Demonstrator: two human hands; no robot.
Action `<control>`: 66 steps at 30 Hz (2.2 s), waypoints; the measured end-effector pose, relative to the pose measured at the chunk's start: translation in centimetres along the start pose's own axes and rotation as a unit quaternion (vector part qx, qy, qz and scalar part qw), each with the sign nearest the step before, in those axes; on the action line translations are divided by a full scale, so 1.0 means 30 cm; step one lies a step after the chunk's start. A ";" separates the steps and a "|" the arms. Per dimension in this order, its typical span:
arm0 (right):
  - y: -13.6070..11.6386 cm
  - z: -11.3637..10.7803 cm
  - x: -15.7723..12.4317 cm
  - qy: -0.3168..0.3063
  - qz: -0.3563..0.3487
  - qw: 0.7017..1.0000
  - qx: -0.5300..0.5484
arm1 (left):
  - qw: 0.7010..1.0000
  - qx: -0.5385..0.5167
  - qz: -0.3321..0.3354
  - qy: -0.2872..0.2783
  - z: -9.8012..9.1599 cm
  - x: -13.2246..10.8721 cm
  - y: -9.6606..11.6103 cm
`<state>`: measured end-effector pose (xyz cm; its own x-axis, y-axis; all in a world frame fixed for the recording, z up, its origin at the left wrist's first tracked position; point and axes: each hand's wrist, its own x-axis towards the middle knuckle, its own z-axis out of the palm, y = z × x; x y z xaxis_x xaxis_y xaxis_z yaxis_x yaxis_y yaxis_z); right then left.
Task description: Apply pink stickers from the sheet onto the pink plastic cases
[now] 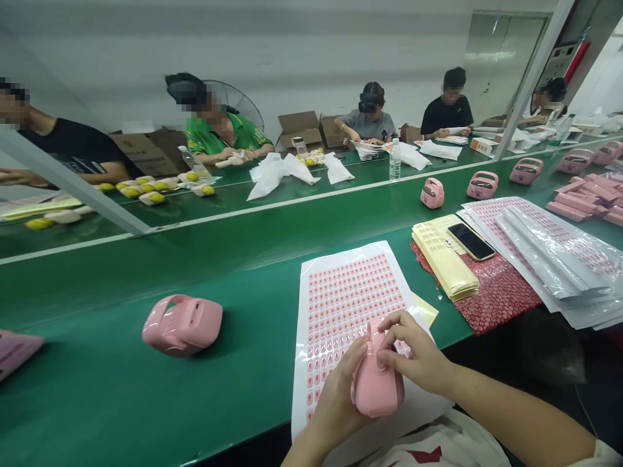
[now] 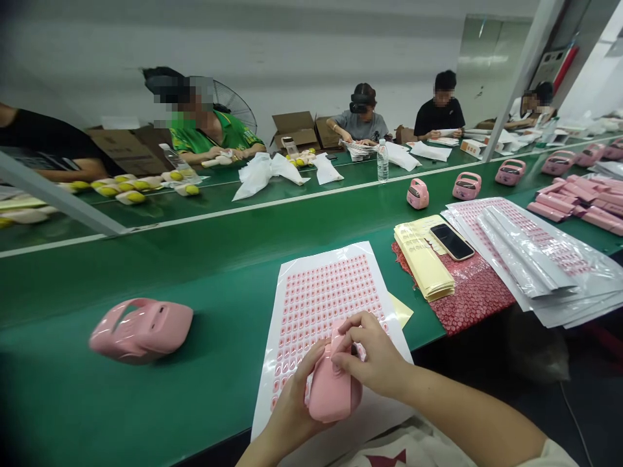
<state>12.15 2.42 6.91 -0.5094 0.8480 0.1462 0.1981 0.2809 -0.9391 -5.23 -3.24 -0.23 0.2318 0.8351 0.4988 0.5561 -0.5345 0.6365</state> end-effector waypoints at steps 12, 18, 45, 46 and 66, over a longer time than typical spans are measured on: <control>0.048 0.030 -0.019 0.028 -0.034 0.999 0.021 | 1.000 0.016 -0.010 0.006 0.010 0.002 0.006; 0.060 0.022 -0.028 0.062 -0.157 0.980 -0.105 | 0.999 0.024 0.017 0.016 0.023 -0.009 0.001; 0.128 -0.006 0.088 -0.067 0.075 0.990 0.104 | 0.989 -0.145 -0.006 0.036 0.000 0.024 0.005; 0.143 -0.015 0.099 -0.106 0.109 0.981 0.123 | 0.979 -0.197 -0.031 0.035 -0.009 0.035 0.003; 0.167 -0.147 1.010 0.259 0.126 0.928 -0.236 | 0.936 -0.237 -0.258 0.016 0.043 0.251 -0.343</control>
<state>1.40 31.51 8.02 0.0493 0.9815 0.1851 0.6630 0.1065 -0.7410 -8.19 8.71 -3.80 0.0013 0.9979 0.0647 0.1696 -0.0640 0.9834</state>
